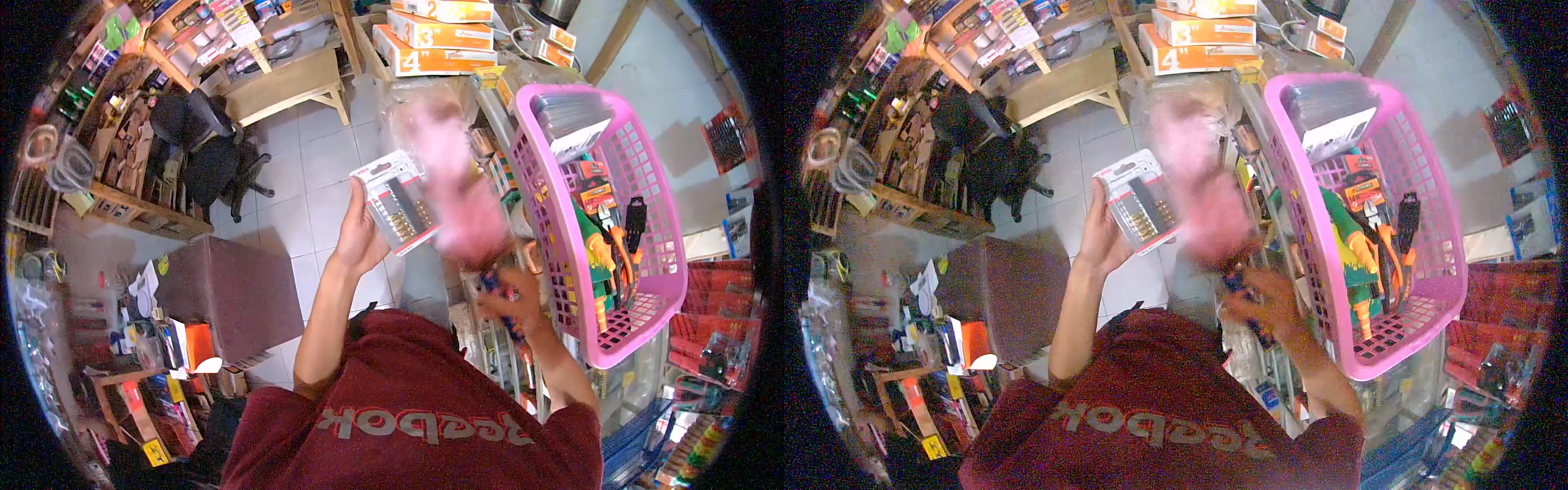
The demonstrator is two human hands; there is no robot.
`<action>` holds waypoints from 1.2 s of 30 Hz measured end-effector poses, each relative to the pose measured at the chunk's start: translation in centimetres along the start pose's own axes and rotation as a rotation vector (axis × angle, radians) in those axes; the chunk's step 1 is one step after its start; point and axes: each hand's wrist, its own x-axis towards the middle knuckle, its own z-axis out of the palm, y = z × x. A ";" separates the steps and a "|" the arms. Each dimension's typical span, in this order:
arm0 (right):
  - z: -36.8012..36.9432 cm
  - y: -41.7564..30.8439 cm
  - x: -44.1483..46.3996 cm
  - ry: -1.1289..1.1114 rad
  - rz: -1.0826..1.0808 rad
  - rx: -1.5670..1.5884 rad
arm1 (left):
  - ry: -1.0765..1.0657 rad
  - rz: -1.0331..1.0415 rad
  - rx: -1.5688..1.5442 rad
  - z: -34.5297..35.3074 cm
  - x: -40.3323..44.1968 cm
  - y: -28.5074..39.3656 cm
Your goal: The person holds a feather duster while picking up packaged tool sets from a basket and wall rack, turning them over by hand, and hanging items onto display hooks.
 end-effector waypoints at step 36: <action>1.9 1.4 -0.1 0.046 -0.395 0.024 | -0.231 0.108 -0.666 -5.7 3.3 -0.6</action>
